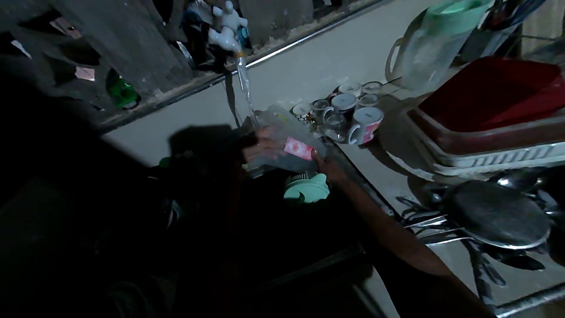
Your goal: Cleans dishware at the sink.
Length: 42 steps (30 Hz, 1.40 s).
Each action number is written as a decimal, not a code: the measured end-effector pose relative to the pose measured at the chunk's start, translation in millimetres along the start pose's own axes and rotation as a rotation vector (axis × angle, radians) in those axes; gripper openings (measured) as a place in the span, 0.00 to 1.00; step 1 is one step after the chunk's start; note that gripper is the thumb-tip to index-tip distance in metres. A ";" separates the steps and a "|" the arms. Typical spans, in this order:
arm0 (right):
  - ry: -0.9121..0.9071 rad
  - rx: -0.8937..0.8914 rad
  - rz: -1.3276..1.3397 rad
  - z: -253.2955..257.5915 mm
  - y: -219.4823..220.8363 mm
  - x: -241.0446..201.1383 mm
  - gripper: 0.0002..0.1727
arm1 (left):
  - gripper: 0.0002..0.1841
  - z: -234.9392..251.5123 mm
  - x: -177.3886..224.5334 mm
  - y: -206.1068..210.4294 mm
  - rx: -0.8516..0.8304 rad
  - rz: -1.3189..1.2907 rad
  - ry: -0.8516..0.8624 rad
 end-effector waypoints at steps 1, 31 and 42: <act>-0.014 -0.022 0.025 -1.6 -2.4 -0.3 0.42 | 0.30 -0.6 -0.9 -2.4 0.003 0.029 -0.007; -0.004 -0.284 0.943 -44.4 36.3 -3.8 0.37 | 0.19 -29.8 -2.8 -69.9 0.746 0.167 0.279; -0.666 0.296 -0.126 -59.5 -13.1 -19.0 0.76 | 0.24 -17.5 -19.3 -70.1 0.496 -0.019 0.015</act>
Point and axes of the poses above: each hand's wrist, its own z-axis towards the middle knuckle, its own y-axis out of the palm, x = y × z, the point moved 9 cm from there along z, towards the middle knuckle, and after that the axes turned 11 degrees about -z, right-handed, at the moved point
